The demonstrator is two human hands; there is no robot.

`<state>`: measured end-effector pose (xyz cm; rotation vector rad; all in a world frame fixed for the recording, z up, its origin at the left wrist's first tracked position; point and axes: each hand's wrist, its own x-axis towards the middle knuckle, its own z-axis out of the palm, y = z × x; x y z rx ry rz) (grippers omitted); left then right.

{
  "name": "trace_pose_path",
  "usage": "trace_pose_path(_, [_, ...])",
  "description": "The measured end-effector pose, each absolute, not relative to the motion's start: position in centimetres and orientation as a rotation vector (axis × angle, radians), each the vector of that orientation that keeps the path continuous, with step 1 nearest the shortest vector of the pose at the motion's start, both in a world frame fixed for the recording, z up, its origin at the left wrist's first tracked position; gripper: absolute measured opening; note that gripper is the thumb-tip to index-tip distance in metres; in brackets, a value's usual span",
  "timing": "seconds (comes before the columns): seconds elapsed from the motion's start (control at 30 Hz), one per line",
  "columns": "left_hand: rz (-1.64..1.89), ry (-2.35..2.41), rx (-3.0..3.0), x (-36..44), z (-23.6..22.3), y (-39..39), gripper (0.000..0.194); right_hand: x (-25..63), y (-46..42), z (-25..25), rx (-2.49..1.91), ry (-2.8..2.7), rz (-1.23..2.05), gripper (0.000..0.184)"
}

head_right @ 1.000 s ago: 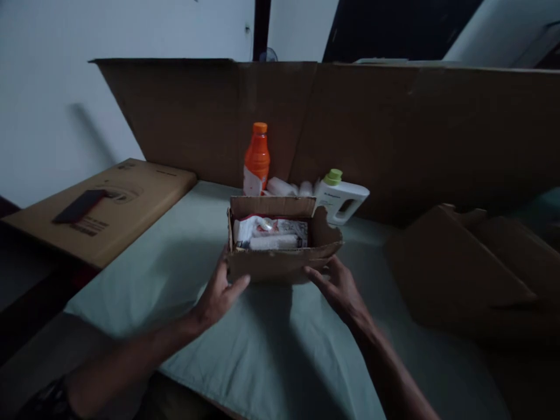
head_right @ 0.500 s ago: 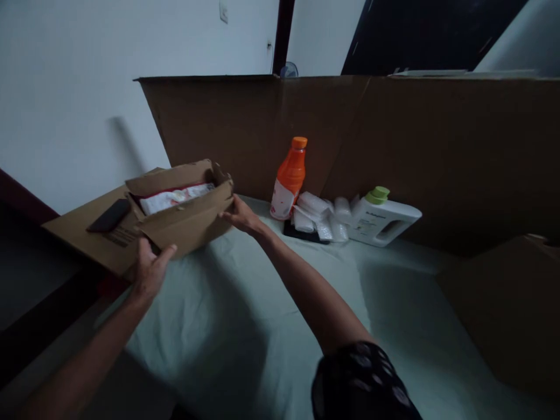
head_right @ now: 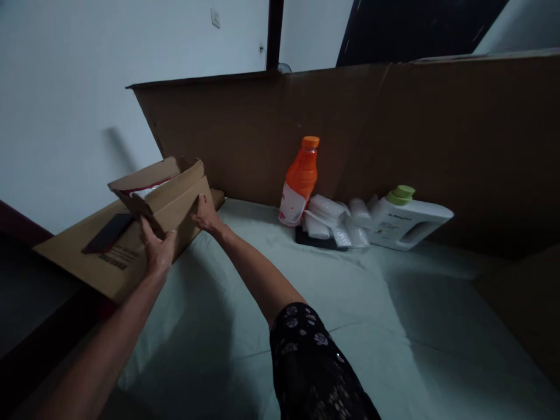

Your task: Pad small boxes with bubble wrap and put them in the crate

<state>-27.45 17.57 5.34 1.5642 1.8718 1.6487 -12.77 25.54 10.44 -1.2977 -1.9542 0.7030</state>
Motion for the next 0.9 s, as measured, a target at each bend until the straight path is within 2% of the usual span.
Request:
trace_pose_path(0.27, [1.573, 1.911, 1.380, -22.9, 7.4, 22.6, 0.096, -12.7, 24.0, 7.5, -1.288, -2.024, 0.744, 0.077])
trace_pose_path(0.4, [1.555, 1.905, 1.348, -21.6, 7.8, 25.1, 0.099, -8.9, 21.2, 6.0, -1.368, -1.993, 0.752, 0.061])
trace_pose_path(0.53, [1.546, 1.890, 1.344, -21.2, 8.1, 26.4, 0.093, -3.5, 17.0, 4.1, -1.459, -1.934, 0.747, 0.050])
trace_pose_path(0.8, [1.485, 1.878, 1.483, -23.7, 8.6, 25.2, 0.073, 5.7, 8.1, 2.3, -1.478, -1.854, 0.662, 0.037])
trace_pose_path(0.9, [1.367, 1.818, 1.636, -23.0, 7.6, 22.6, 0.075, 7.8, 3.8, 1.9, -1.495, -1.834, 0.629, 0.034])
